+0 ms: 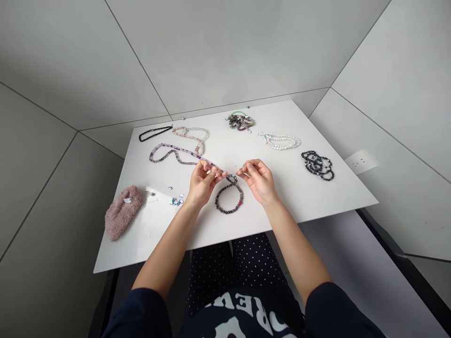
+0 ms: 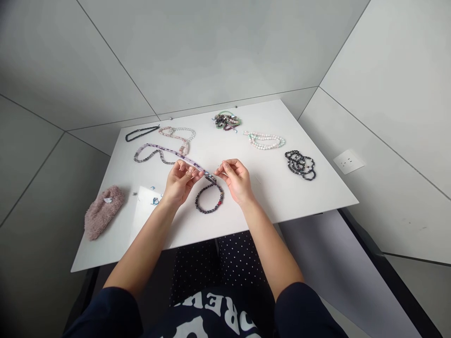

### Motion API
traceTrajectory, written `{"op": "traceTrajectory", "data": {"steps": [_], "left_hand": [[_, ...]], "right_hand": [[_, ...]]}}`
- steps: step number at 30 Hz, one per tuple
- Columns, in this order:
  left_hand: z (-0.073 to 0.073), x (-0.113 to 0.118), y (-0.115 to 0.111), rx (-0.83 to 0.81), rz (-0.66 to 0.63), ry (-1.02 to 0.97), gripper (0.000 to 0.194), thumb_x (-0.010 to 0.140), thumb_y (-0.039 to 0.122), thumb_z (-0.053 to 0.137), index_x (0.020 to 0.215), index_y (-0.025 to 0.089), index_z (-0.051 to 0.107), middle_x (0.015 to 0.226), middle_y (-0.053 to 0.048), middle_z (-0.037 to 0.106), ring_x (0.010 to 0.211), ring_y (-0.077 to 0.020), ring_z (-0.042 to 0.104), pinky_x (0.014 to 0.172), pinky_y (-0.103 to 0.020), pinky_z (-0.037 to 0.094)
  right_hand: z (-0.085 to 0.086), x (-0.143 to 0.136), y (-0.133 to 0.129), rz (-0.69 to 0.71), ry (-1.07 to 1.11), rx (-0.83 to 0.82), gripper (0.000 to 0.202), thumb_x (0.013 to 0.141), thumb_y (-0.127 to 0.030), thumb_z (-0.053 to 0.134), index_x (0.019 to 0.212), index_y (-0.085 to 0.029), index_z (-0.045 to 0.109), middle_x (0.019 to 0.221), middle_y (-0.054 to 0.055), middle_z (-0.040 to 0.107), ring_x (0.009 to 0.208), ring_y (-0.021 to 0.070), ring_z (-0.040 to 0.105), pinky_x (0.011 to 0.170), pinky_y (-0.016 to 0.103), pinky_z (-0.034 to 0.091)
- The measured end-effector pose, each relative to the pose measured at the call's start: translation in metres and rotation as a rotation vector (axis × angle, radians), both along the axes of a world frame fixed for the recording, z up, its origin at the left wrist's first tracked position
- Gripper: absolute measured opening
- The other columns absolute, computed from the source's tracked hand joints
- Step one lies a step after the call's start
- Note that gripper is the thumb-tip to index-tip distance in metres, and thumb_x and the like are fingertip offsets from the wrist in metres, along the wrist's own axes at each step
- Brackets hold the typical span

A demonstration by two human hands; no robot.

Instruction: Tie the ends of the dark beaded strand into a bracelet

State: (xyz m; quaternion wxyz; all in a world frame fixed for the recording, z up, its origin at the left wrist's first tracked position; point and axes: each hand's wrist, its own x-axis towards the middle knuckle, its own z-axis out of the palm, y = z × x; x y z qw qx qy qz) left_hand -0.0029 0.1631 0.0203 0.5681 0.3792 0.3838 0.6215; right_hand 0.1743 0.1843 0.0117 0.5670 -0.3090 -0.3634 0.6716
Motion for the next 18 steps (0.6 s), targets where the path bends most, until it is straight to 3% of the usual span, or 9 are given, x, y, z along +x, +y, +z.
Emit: {"op": "traceTrajectory", "data": {"steps": [4, 7, 11, 13, 18], "left_hand": [[-0.001, -0.003, 0.000, 0.111, 0.049, 0.193, 0.048, 0.080, 0.038, 0.079, 0.075, 0.022, 0.035, 0.065, 0.006, 0.043, 0.063, -0.0090, 0.055, 0.071, -0.031, 0.060], [-0.001, -0.008, 0.000, 0.253, 0.133, 0.397, 0.040, 0.085, 0.029, 0.071, 0.070, 0.021, 0.035, 0.065, 0.004, 0.042, 0.064, -0.0105, 0.056, 0.067, -0.031, 0.058], [-0.001, -0.010, -0.001, 0.304, 0.200, 0.448, 0.037, 0.086, 0.021, 0.066, 0.068, 0.021, 0.034, 0.066, 0.004, 0.043, 0.063, -0.0108, 0.057, 0.064, -0.030, 0.057], [-0.002, -0.007, -0.002, 0.277, 0.181, 0.429, 0.035, 0.087, 0.021, 0.065, 0.070, 0.021, 0.034, 0.067, 0.004, 0.046, 0.064, -0.0110, 0.059, 0.067, -0.031, 0.058], [-0.005, 0.007, -0.006, 0.197, 0.057, 0.339, 0.039, 0.089, 0.032, 0.066, 0.071, 0.022, 0.033, 0.067, 0.003, 0.051, 0.068, -0.0124, 0.061, 0.072, -0.035, 0.059]], "right_hand": [[-0.003, 0.002, 0.002, -0.066, -0.022, -0.006, 0.027, 0.077, -0.044, 0.078, 0.086, -0.025, 0.060, 0.075, -0.003, 0.059, 0.075, 0.0137, 0.060, 0.087, 0.042, 0.059], [-0.007, 0.004, 0.005, -0.149, -0.018, -0.027, 0.028, 0.077, -0.043, 0.079, 0.085, -0.025, 0.060, 0.075, -0.003, 0.058, 0.075, 0.0131, 0.058, 0.085, 0.041, 0.059], [-0.009, 0.006, 0.008, -0.245, -0.012, -0.049, 0.028, 0.076, -0.043, 0.080, 0.085, -0.024, 0.061, 0.076, -0.003, 0.058, 0.074, 0.0126, 0.058, 0.086, 0.041, 0.060], [-0.009, 0.004, 0.007, -0.215, -0.023, -0.034, 0.028, 0.077, -0.044, 0.079, 0.086, -0.024, 0.061, 0.076, -0.003, 0.059, 0.074, 0.0131, 0.060, 0.087, 0.042, 0.060], [-0.006, -0.003, 0.000, 0.006, -0.075, 0.026, 0.029, 0.078, -0.045, 0.079, 0.087, -0.024, 0.061, 0.073, -0.003, 0.062, 0.073, 0.0143, 0.062, 0.083, 0.040, 0.059]]}}
